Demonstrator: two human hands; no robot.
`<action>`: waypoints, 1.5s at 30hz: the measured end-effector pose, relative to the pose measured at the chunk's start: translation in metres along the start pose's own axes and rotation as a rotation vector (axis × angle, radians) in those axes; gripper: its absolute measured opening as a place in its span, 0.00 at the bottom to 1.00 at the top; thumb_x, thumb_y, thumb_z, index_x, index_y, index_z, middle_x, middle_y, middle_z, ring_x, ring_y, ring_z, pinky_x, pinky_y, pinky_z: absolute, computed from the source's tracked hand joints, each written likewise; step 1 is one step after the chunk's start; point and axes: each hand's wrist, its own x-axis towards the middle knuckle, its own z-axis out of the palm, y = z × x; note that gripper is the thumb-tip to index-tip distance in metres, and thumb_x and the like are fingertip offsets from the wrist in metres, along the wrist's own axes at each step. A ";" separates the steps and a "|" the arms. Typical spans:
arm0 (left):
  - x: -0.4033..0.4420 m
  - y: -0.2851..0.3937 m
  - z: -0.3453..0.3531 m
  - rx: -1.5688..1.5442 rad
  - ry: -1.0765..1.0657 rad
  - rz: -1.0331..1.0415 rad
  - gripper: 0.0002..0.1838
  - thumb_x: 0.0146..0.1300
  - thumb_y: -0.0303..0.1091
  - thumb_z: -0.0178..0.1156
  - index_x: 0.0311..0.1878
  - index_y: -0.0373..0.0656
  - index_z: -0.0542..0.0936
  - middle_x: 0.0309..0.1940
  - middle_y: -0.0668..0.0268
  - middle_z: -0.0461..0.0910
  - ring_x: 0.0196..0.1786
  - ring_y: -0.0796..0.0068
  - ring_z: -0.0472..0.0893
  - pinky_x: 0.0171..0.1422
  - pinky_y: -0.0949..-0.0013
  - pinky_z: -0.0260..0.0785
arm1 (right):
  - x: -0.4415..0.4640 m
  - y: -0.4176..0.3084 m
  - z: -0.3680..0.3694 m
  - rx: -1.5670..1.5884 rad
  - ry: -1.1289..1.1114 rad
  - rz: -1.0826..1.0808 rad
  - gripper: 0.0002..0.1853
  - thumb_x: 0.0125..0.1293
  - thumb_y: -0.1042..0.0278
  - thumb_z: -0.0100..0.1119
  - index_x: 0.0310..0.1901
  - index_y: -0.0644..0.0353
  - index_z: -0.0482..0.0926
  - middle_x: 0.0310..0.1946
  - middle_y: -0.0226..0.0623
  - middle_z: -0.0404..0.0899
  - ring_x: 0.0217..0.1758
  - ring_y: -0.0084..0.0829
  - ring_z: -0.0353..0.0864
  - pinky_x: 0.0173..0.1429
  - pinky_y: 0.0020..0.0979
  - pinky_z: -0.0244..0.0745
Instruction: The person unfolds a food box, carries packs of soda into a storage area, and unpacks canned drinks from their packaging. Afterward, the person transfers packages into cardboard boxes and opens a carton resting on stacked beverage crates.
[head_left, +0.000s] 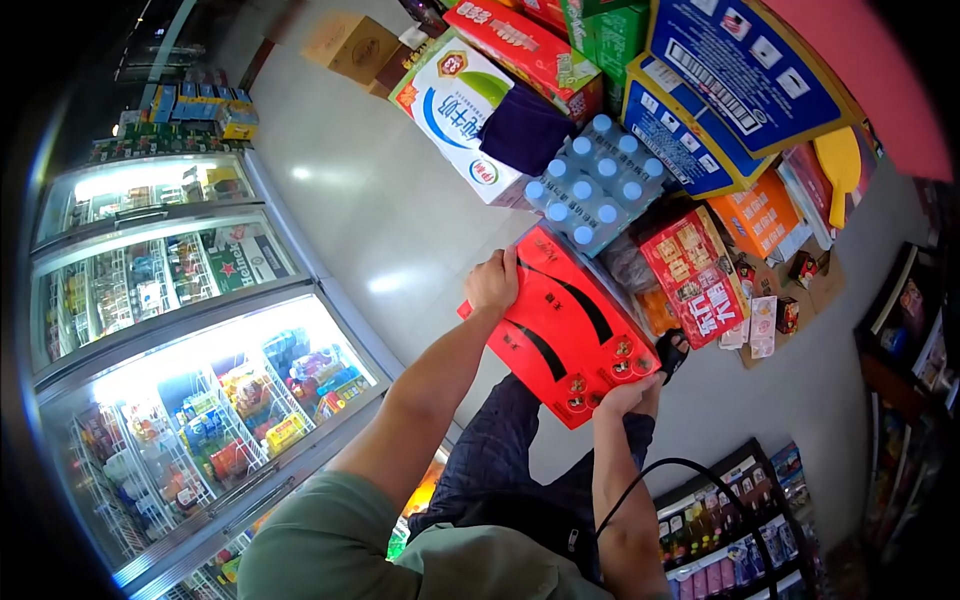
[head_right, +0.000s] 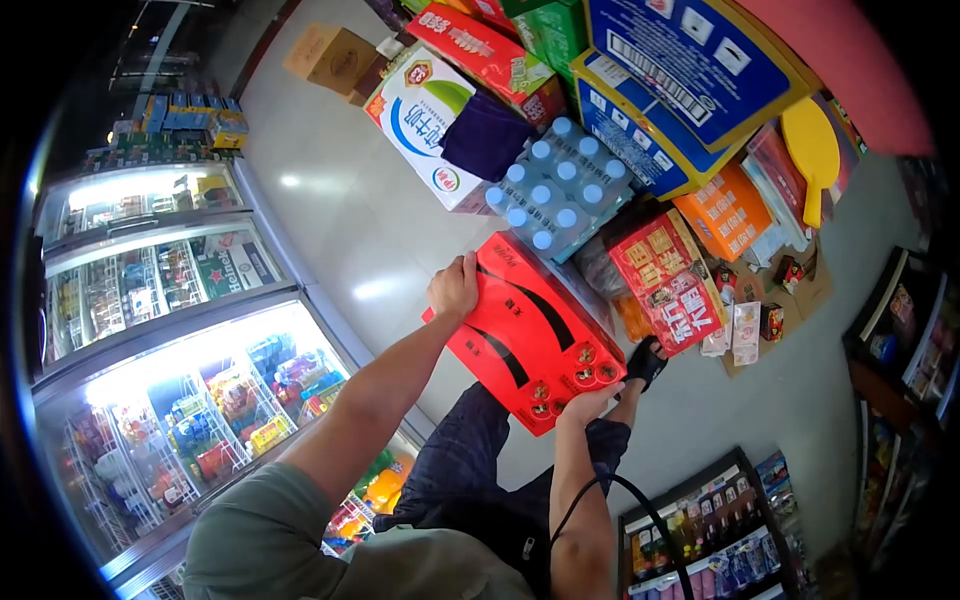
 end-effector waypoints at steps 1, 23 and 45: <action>0.000 0.001 -0.001 0.003 0.006 0.006 0.27 0.70 0.56 0.37 0.40 0.47 0.81 0.29 0.49 0.82 0.37 0.46 0.81 0.44 0.48 0.71 | 0.012 0.009 -0.005 -0.058 0.014 -0.034 0.44 0.68 0.29 0.25 0.68 0.64 0.59 0.67 0.45 0.63 0.65 0.42 0.67 0.67 0.38 0.65; 0.004 -0.005 0.000 -0.067 -0.022 0.109 0.26 0.70 0.55 0.37 0.43 0.47 0.80 0.30 0.52 0.82 0.36 0.46 0.81 0.42 0.48 0.72 | 0.038 0.026 -0.027 -0.319 0.121 -0.126 0.44 0.69 0.32 0.25 0.67 0.71 0.58 0.66 0.52 0.63 0.66 0.46 0.65 0.70 0.41 0.59; 0.063 -0.055 0.023 -1.136 -1.201 -0.271 0.33 0.68 0.60 0.41 0.65 0.44 0.67 0.57 0.58 0.76 0.55 0.63 0.78 0.58 0.61 0.73 | 0.088 0.060 -0.057 0.479 -0.291 0.280 0.34 0.64 0.49 0.58 0.61 0.65 0.59 0.49 0.41 0.74 0.46 0.36 0.81 0.46 0.41 0.81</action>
